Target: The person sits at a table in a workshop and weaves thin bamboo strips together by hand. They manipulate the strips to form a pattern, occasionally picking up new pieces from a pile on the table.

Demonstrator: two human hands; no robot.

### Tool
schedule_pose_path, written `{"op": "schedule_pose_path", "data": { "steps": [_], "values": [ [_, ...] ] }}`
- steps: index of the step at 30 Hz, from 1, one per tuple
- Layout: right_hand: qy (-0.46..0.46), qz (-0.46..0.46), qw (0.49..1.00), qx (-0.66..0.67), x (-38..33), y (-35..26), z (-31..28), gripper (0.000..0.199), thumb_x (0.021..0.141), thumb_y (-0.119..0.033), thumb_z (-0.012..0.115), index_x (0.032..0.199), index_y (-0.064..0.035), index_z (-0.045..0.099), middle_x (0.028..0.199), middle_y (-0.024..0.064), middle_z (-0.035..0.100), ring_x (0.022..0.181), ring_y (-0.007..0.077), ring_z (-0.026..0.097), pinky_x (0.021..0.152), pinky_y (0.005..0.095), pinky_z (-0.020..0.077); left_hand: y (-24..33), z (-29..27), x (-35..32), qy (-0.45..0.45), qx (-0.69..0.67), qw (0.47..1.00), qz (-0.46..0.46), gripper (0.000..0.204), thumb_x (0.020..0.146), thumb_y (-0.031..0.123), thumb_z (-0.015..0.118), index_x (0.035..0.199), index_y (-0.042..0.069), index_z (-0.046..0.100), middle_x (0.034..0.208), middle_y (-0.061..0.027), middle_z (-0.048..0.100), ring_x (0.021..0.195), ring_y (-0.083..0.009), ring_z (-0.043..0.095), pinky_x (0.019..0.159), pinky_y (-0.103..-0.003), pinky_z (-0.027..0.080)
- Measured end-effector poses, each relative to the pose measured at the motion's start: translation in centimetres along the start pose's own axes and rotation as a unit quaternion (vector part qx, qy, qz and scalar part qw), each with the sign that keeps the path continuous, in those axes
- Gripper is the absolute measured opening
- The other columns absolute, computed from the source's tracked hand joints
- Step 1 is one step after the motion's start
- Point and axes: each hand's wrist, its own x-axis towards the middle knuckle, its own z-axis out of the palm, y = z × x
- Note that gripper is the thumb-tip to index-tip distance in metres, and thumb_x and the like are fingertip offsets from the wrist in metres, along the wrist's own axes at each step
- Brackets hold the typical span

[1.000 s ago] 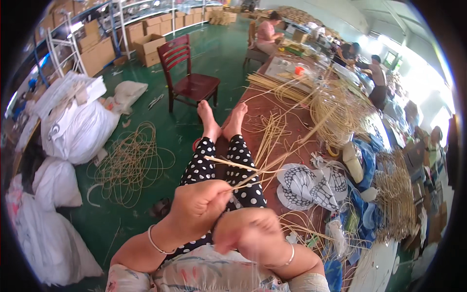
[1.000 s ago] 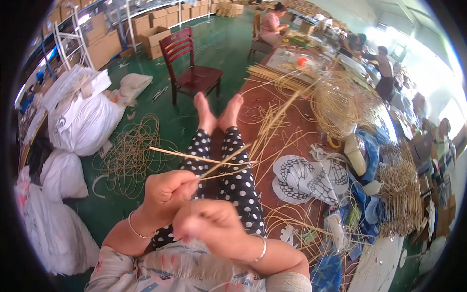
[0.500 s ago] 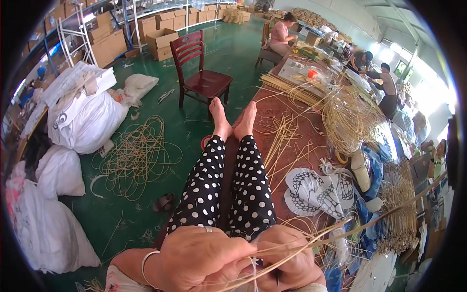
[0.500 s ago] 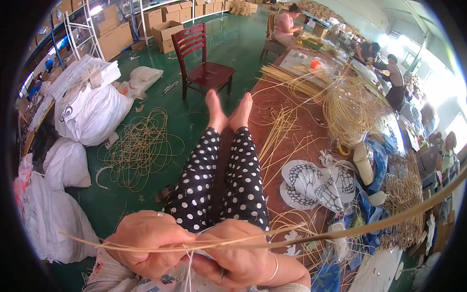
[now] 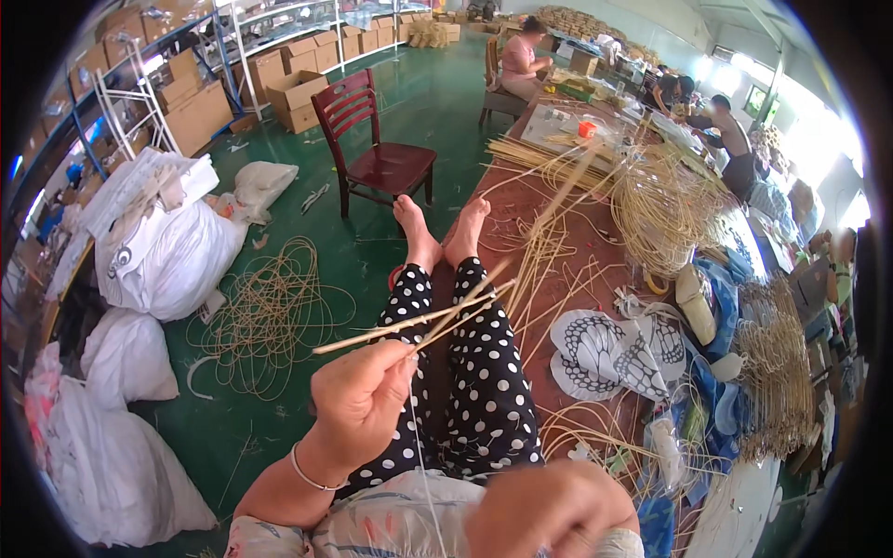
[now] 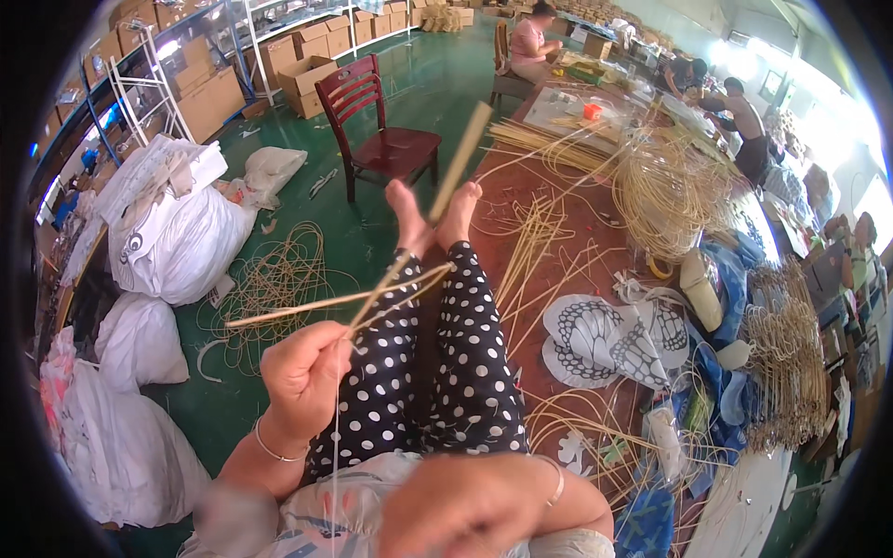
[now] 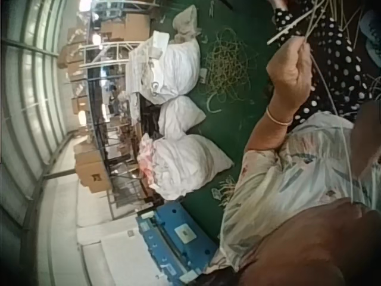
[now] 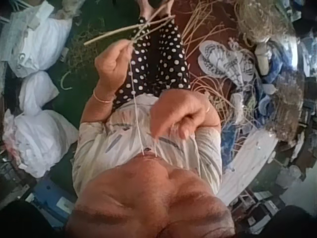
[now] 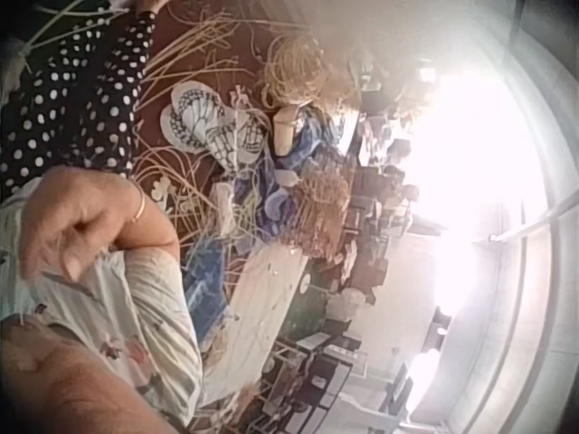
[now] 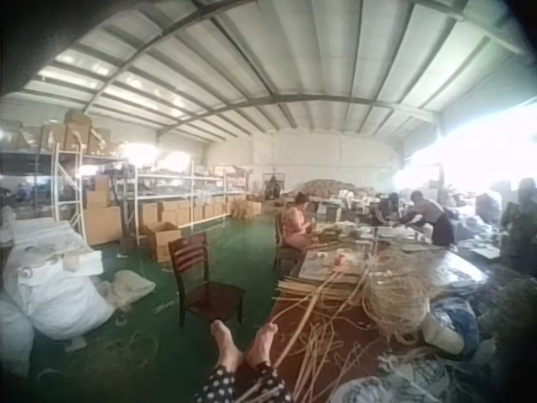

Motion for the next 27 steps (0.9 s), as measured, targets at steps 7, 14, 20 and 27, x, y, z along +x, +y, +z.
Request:
{"op": "schedule_pose_path", "data": {
  "steps": [7, 14, 20, 27],
  "values": [
    [-0.159, -0.117, 0.979, -0.054, -1.1, -5.9, 2.2, 0.018, 0.081, -0.018, 0.060, 0.085, -0.0011, 0.060, 0.068, 0.0079, 0.056, 0.056, 0.0228, 0.056, 0.046, 0.0299, 0.0416, 2.3, -3.5, 0.1, 0.194, -0.135, 0.959, -0.155, 0.013, 0.078, -0.003, 0.048, 0.086, -0.003, 0.058, 0.057, -0.0044, 0.051, 0.042, -0.0055, 0.043, 0.037, -0.017, 0.032],
    [-0.103, -0.138, 0.983, -0.066, -0.5, -6.0, 2.1, 0.012, 0.079, -0.012, 0.058, 0.075, -0.0010, 0.058, 0.064, 0.0075, 0.055, 0.055, 0.0242, 0.054, 0.048, 0.0327, 0.0415, 3.1, -10.8, -2.0, 0.339, -0.152, 0.928, -0.031, 0.010, 0.083, 0.007, 0.046, 0.078, 0.000, 0.049, 0.050, 0.0015, 0.033, 0.041, -0.0046, 0.029, 0.035, -0.018, 0.020],
    [0.166, -0.063, 0.950, -0.255, -0.4, -1.6, -0.9, 0.013, 0.078, -0.007, 0.056, 0.066, -0.0010, 0.056, 0.060, 0.0071, 0.053, 0.055, 0.0254, 0.053, 0.050, 0.0351, 0.0413, 1.2, -5.1, -1.8, 0.126, 0.038, 0.982, -0.133, 0.010, 0.078, 0.001, 0.053, 0.085, -0.001, 0.060, 0.061, -0.0025, 0.054, 0.048, -0.0063, 0.047, 0.043, -0.018, 0.037],
    [0.347, 0.112, 0.907, -0.212, 1.4, 2.6, 1.0, 0.017, 0.074, -0.014, 0.068, 0.069, -0.0038, 0.056, 0.055, 0.0088, 0.049, 0.049, 0.0218, 0.049, 0.046, 0.0316, 0.0377, 1.3, 1.7, 0.9, -0.075, 0.010, 0.997, 0.011, 0.009, 0.074, 0.003, 0.060, 0.083, 0.002, 0.059, 0.066, -0.0116, 0.059, 0.053, -0.0252, 0.056, 0.049, -0.029, 0.044]
  ]
}}
